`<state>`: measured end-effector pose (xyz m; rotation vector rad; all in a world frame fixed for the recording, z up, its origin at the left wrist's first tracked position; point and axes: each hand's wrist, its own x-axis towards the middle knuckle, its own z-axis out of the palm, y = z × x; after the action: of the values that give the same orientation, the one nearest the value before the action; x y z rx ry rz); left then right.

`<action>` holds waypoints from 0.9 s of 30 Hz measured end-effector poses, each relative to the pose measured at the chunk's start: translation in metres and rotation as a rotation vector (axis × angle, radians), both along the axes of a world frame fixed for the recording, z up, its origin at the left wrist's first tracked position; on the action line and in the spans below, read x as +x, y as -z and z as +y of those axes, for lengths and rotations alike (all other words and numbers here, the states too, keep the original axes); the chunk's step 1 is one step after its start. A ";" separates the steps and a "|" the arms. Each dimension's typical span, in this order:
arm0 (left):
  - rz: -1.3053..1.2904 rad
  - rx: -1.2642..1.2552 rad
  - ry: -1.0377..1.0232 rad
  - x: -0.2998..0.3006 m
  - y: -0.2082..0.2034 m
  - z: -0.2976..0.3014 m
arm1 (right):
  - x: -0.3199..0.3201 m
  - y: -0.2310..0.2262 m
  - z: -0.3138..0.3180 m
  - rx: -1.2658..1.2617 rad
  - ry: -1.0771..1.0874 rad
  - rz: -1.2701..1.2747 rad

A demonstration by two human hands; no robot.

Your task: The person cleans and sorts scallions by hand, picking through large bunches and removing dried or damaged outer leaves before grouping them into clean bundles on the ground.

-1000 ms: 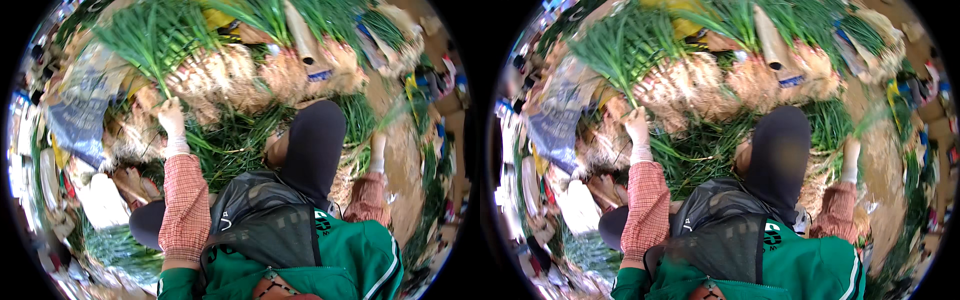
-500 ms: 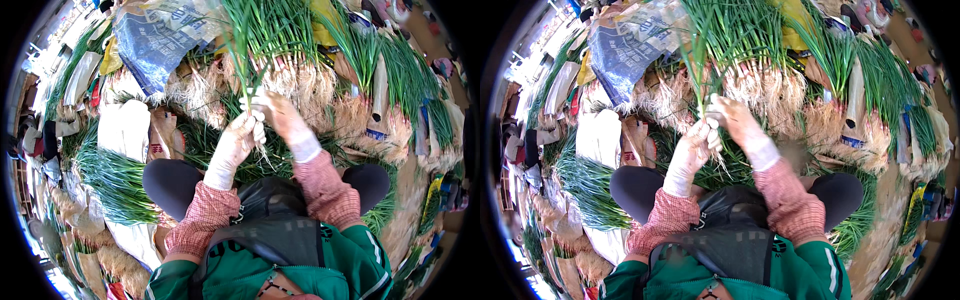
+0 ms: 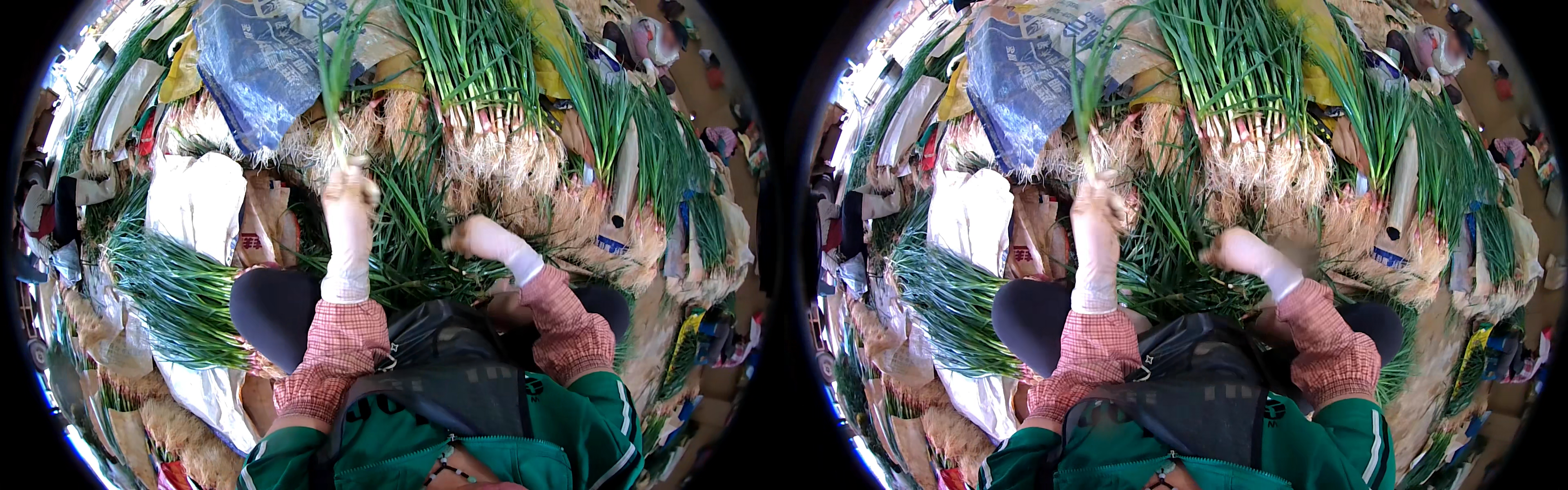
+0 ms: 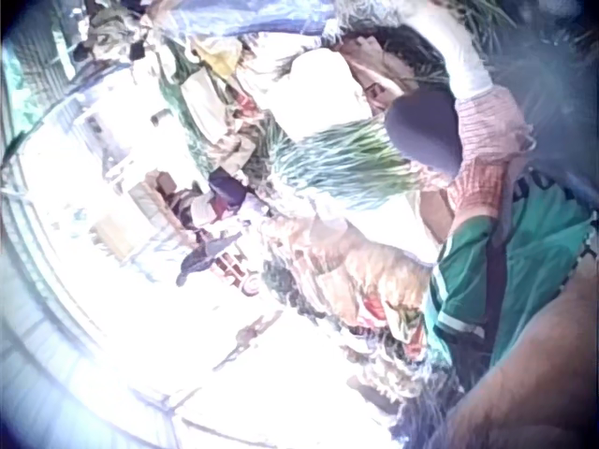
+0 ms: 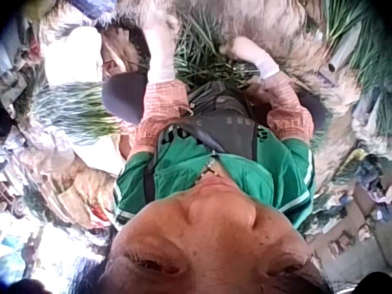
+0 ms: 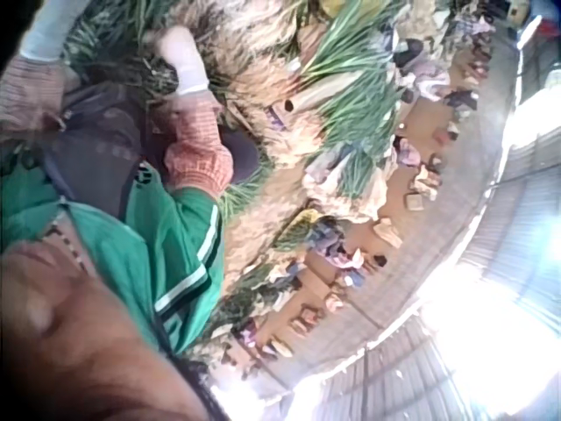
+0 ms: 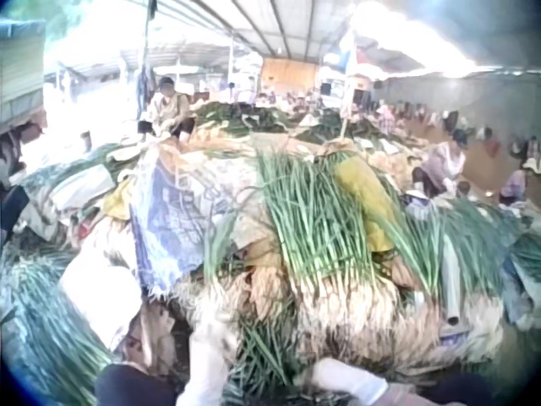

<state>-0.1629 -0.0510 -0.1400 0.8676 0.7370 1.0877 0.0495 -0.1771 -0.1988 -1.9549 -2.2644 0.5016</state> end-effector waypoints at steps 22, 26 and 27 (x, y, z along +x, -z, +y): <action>0.118 -0.121 0.589 0.055 0.005 -0.004 | -0.056 -0.061 -0.007 0.301 0.655 1.034; 0.200 -0.083 0.439 0.046 -0.015 -0.017 | -0.026 -0.048 -0.011 0.259 0.822 1.252; 0.251 -0.033 0.438 0.044 -0.016 -0.020 | -0.029 -0.049 -0.002 0.320 0.795 1.278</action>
<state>-0.1187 -0.0705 -0.1237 1.0889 0.7238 0.5826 0.0203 -0.1788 -0.1495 -1.4404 -0.6817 0.8339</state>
